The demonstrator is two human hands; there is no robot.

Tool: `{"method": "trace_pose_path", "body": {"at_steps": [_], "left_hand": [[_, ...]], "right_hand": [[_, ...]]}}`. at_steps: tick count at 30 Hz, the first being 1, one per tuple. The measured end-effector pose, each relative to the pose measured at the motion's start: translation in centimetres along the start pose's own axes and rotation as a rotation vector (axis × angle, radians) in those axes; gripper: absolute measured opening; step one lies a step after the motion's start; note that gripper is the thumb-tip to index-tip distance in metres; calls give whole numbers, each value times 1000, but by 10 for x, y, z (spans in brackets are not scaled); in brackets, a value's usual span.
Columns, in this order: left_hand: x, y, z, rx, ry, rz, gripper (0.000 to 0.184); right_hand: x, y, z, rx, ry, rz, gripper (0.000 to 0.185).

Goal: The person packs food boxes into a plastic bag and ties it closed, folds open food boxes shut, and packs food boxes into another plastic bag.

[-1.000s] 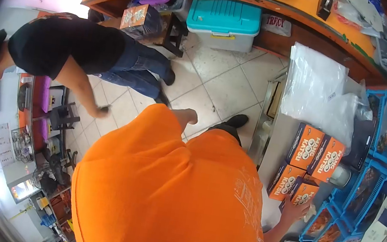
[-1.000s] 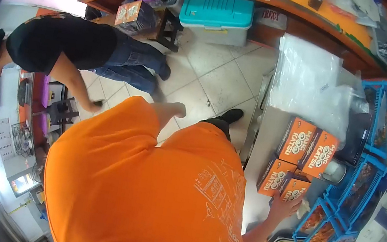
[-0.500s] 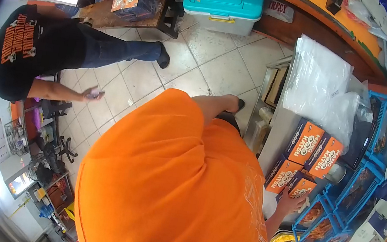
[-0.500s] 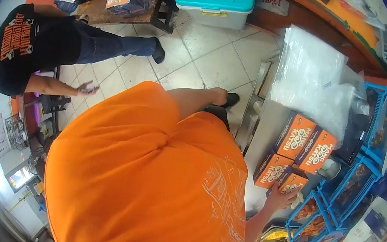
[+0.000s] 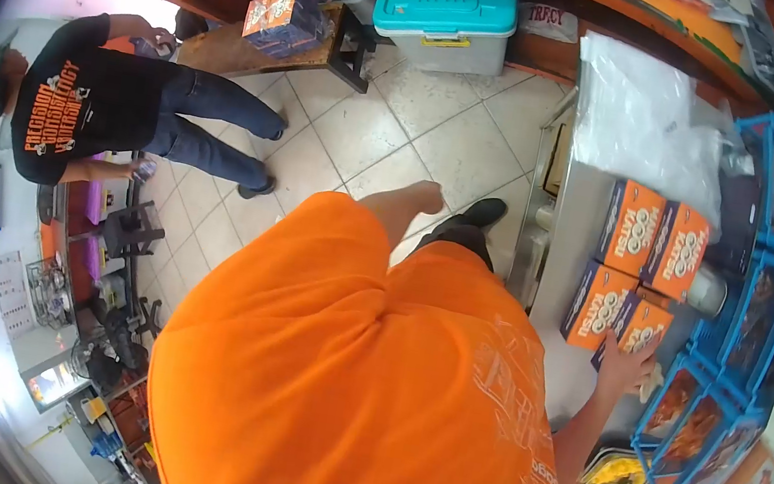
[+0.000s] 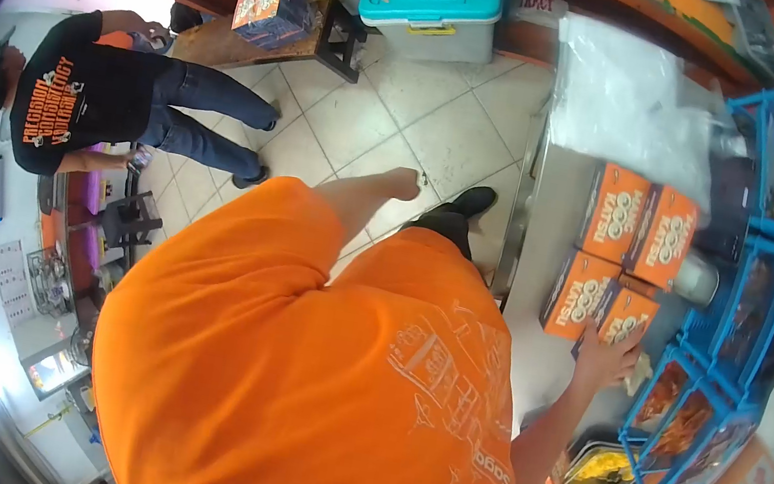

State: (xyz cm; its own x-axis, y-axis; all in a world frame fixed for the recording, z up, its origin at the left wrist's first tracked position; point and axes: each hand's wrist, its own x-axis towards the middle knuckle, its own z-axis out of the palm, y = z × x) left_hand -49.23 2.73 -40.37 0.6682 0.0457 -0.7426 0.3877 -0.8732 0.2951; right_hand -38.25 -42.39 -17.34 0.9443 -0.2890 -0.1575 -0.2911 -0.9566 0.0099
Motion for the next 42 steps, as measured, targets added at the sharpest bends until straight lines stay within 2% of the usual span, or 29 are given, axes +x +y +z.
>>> {"method": "trace_pose_path", "body": {"at_steps": [2,6,7,10,11,12,14,15,17,18,20,22,23,25,27,28,29,30,32,33,35,39,41,42], "left_hand": [[-32,-3,5,-71,56,-96,39],[-58,-22,57,-117,103,-243,38],[-67,-20,68,-99,88,-219,38],[-87,-4,104,-102,73,-196,40],[-96,5,112,-74,8,-162,39],[-100,11,116,-47,-54,-130,38],[-98,10,134,-50,-44,-142,37],[-97,10,138,-36,-46,-139,37],[-113,17,122,-42,-44,-163,36],[-121,21,115,-54,-42,-190,36],[-119,20,111,-10,44,-151,32],[-122,36,87,245,-135,-90,35],[-136,66,68,175,-37,-138,35],[-155,134,34,-17,163,50,37],[-134,174,47,-45,460,461,31],[-131,202,44,-13,529,618,29],[-142,231,34,5,557,793,29],[-150,255,27,25,584,971,28],[-149,290,38,57,589,1187,28],[-142,298,46,52,597,1191,28],[-127,305,65,162,737,1442,29],[-126,311,68,204,712,1411,32],[-130,318,63,236,575,1347,37],[-133,321,61,236,572,1350,37]], "right_hand": [[-1,10,5,27,28,-32,105],[-35,30,3,63,-4,-326,100],[-51,39,3,85,-6,-428,100],[-99,63,18,196,-40,-480,97],[-112,75,28,195,-33,-496,97],[-125,86,43,216,13,-537,94],[-136,110,79,241,56,-583,91],[-137,123,99,158,40,-631,88],[-142,128,104,91,-78,-636,83],[-142,130,102,94,-69,-624,83],[-139,123,99,103,91,-809,79],[-134,112,84,112,67,-846,77],[-132,106,77,111,31,-886,76],[-131,93,75,137,99,-871,72],[-133,90,78,162,155,-868,68],[-135,89,80,250,117,-762,64],[-135,87,83,335,80,-655,59],[-135,90,89,333,82,-660,59],[-133,106,100,410,65,-734,54],[-134,111,103,403,71,-737,54],[-144,117,104,329,148,-766,53],[-157,125,93,318,54,-701,54],[-160,126,88,315,61,-656,54],[-161,126,85,315,61,-652,54]]}}
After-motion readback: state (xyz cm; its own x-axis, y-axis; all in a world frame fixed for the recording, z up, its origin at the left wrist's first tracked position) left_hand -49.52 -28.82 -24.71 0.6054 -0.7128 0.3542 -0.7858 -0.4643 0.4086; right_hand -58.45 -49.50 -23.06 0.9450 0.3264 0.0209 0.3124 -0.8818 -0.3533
